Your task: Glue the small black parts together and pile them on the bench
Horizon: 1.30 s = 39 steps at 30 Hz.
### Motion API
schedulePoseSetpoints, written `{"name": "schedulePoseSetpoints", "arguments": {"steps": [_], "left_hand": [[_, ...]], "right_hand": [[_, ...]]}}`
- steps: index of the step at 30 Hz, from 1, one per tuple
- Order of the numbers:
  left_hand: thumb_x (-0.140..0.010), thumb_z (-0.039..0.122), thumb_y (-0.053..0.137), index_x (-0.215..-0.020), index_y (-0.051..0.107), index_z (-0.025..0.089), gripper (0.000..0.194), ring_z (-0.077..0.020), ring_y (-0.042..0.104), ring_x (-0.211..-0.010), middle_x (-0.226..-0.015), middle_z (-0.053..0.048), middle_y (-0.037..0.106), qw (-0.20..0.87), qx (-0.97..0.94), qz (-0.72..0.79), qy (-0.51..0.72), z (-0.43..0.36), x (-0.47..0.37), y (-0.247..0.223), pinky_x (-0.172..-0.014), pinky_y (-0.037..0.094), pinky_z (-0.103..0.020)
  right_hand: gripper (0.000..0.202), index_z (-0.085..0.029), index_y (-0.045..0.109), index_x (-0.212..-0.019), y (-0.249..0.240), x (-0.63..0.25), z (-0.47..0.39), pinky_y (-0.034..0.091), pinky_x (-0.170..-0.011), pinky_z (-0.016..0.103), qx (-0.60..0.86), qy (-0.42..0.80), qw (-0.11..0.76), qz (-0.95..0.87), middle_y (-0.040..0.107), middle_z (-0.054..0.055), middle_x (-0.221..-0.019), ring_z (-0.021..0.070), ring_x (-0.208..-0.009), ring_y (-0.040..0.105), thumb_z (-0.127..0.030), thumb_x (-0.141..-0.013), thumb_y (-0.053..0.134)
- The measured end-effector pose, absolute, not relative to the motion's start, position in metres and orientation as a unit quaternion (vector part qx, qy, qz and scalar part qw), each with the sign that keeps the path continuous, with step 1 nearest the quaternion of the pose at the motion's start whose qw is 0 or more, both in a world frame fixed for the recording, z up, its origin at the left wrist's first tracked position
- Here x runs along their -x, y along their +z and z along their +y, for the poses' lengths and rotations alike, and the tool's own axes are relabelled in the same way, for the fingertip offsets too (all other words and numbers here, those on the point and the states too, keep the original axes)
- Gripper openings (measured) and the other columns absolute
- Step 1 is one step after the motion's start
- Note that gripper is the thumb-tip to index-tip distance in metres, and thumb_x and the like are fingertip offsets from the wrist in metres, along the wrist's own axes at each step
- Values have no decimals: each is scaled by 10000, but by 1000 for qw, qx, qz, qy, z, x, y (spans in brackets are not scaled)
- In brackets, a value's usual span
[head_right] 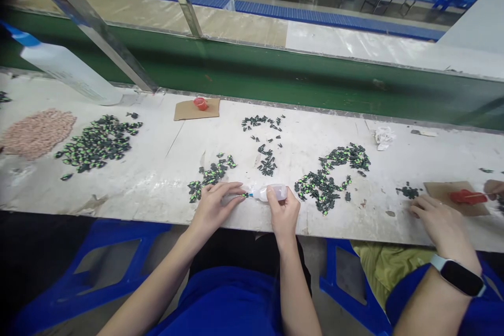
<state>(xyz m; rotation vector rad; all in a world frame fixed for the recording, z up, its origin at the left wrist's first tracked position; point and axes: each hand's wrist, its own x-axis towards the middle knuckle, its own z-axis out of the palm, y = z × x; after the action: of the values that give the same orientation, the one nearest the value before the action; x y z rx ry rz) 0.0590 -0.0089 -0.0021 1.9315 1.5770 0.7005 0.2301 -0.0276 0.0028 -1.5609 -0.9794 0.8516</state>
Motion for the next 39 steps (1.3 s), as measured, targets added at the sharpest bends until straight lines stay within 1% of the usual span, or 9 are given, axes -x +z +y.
{"name": "schedulePoseSetpoints", "arguments": {"steps": [12,20,28,35,39], "left_hand": [[-828,202,670,-1061,617,249,243,-229,650,-1032,-941,-11,777,264,-721,588,255,-9,-60,-1,-917,339,-413],[-832,208,664,-1051,620,249,227,-237,645,-1039,-940,-17,777,261,-722,588,256,-9,-59,-1,-915,344,-418],[-831,215,665,-1046,618,249,223,-238,642,-1040,-936,-15,778,257,-722,591,253,-10,-60,1,-913,345,-422],[-835,194,650,-1001,639,253,176,-235,654,-982,-913,-19,779,227,-730,588,265,-12,-62,0,-912,346,-433],[-812,179,666,-988,654,250,190,-249,644,-992,-909,-23,779,225,-726,594,264,-10,-63,-2,-909,352,-445]], "right_hand": [[346,-187,514,-590,8,-228,-26,370,-483,227,660,343,527,-411,482,-39,-526,114,-519,430,-474,-750,623],[337,-182,540,-610,5,-229,-28,385,-495,235,663,345,539,-389,502,-35,-542,121,-533,447,-480,-740,626],[342,-190,512,-599,6,-228,-28,377,-496,232,656,340,532,-413,497,-38,-538,120,-535,442,-473,-761,619],[334,-192,506,-590,6,-228,-28,373,-489,231,663,333,534,-405,480,-44,-531,116,-526,433,-460,-758,616],[322,-182,544,-633,0,-231,-28,411,-505,245,647,351,565,-372,533,-28,-563,127,-538,480,-471,-737,640]]}}
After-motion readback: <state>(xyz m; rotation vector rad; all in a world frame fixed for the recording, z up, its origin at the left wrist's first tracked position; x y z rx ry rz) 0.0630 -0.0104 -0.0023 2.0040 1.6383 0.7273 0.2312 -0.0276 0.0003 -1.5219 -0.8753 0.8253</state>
